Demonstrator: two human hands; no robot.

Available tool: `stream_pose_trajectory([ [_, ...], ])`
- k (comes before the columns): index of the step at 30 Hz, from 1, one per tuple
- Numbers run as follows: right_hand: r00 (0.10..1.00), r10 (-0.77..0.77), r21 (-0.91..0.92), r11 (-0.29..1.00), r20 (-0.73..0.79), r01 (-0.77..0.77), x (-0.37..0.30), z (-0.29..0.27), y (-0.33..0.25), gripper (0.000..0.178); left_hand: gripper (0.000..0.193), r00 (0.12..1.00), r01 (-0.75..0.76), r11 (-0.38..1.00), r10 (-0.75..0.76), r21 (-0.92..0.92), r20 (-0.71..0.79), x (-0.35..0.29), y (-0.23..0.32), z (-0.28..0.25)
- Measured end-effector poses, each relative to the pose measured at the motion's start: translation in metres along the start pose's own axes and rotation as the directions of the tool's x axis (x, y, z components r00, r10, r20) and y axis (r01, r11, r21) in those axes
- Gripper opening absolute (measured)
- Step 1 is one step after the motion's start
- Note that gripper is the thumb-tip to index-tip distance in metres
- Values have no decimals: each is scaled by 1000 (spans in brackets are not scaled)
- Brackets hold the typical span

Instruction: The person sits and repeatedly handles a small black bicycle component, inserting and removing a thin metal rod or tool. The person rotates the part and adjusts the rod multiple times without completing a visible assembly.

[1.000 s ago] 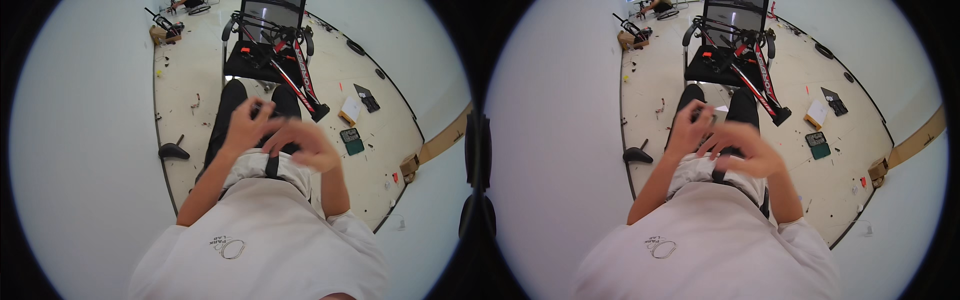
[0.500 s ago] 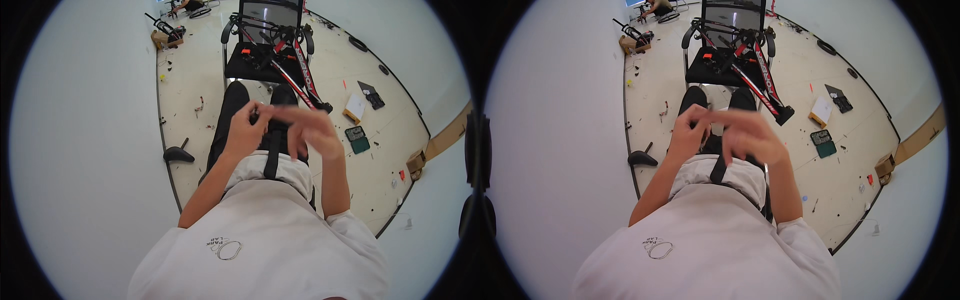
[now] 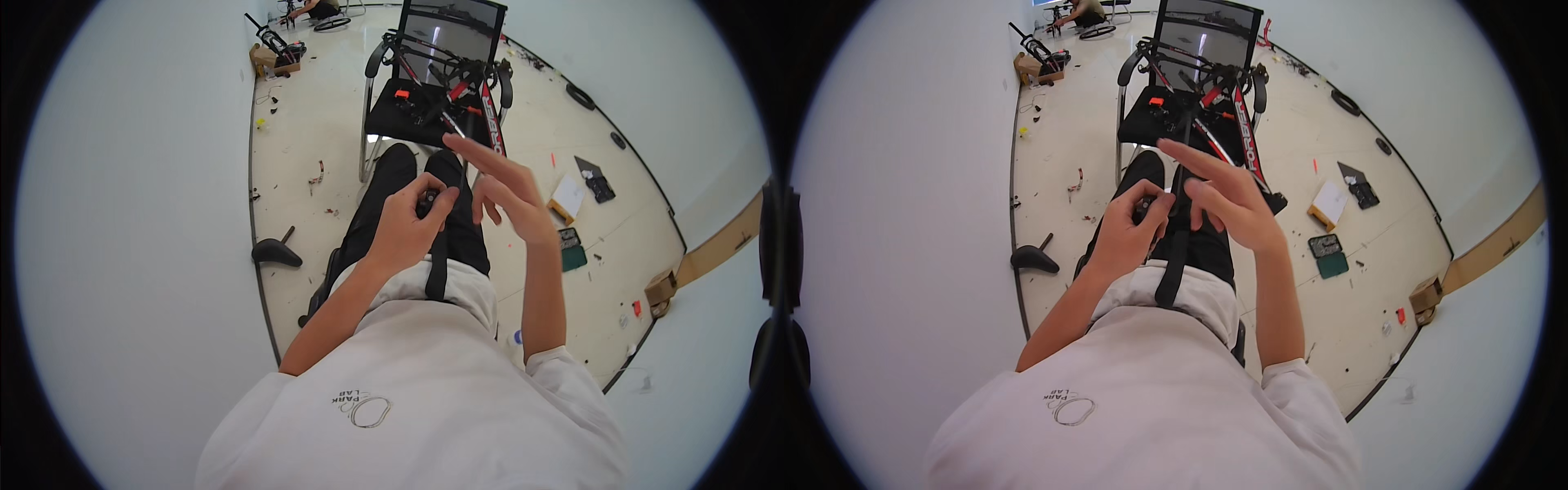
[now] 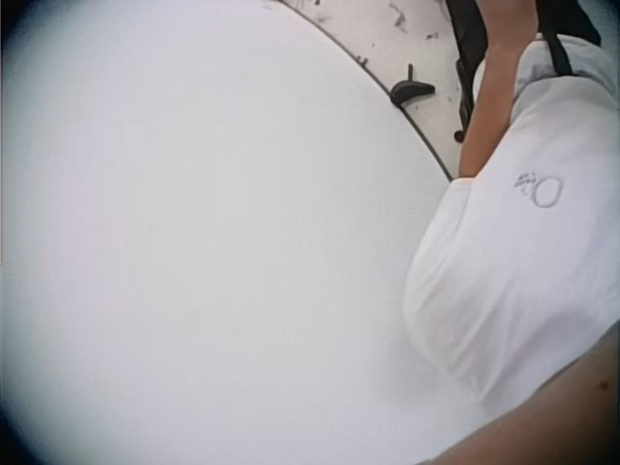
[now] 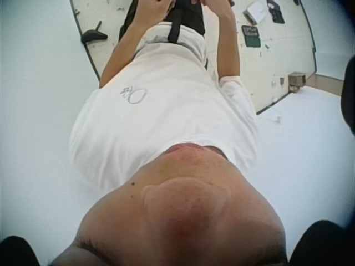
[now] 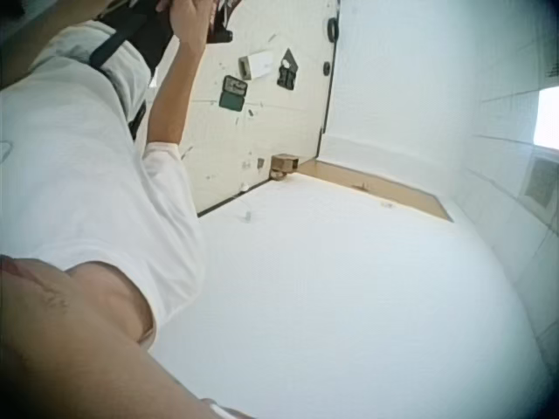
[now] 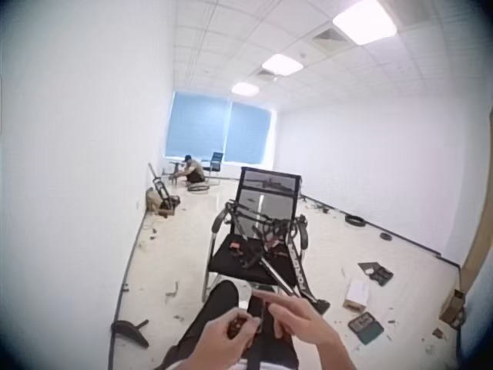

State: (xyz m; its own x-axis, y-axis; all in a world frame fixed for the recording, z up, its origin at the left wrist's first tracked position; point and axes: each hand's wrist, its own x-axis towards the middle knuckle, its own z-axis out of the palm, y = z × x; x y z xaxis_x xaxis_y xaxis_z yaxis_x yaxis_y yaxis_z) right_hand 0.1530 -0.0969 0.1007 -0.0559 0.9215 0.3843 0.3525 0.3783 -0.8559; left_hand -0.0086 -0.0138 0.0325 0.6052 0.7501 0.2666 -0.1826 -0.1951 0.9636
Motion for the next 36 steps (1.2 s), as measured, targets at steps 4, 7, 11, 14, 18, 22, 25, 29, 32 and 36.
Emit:
stream_pose_trajectory([
  [4,880,386,-60,921,276,-385,-23,6,50,40,23,995,-101,990,99,-93,-25,13,-5,-4],
  [7,835,193,140,942,516,-305,-42,26,17,44,26,999,30,980,-35,-195,-26,16,-10,-17],
  [11,884,29,325,924,466,-201,-25,17,18,51,28,999,20,954,-32,-300,-35,6,5,-15],
  [14,906,173,112,966,386,-233,-29,20,9,37,29,1000,-4,982,2,-190,-11,9,-4,-11],
  [18,934,220,122,957,282,-263,-35,35,34,38,30,996,45,980,-60,-193,-70,18,-20,-15],
  [22,964,170,-3,985,204,-173,-44,43,32,44,32,978,188,927,-206,-326,-23,19,-25,-15],
  [25,985,109,-48,993,132,-103,-46,46,36,40,32,958,275,889,-283,-366,34,18,-33,-13],
  [29,995,-85,-215,974,-54,72,-49,52,46,40,30,925,376,844,-362,-383,113,18,-55,-2],
  [32,935,-273,-354,917,-226,182,-44,57,48,43,32,881,471,809,-411,-352,233,14,-61,-2],
  [36,859,-492,-487,790,-140,373,-39,57,62,38,37,887,447,809,-347,-383,304,9,-60,2],
])
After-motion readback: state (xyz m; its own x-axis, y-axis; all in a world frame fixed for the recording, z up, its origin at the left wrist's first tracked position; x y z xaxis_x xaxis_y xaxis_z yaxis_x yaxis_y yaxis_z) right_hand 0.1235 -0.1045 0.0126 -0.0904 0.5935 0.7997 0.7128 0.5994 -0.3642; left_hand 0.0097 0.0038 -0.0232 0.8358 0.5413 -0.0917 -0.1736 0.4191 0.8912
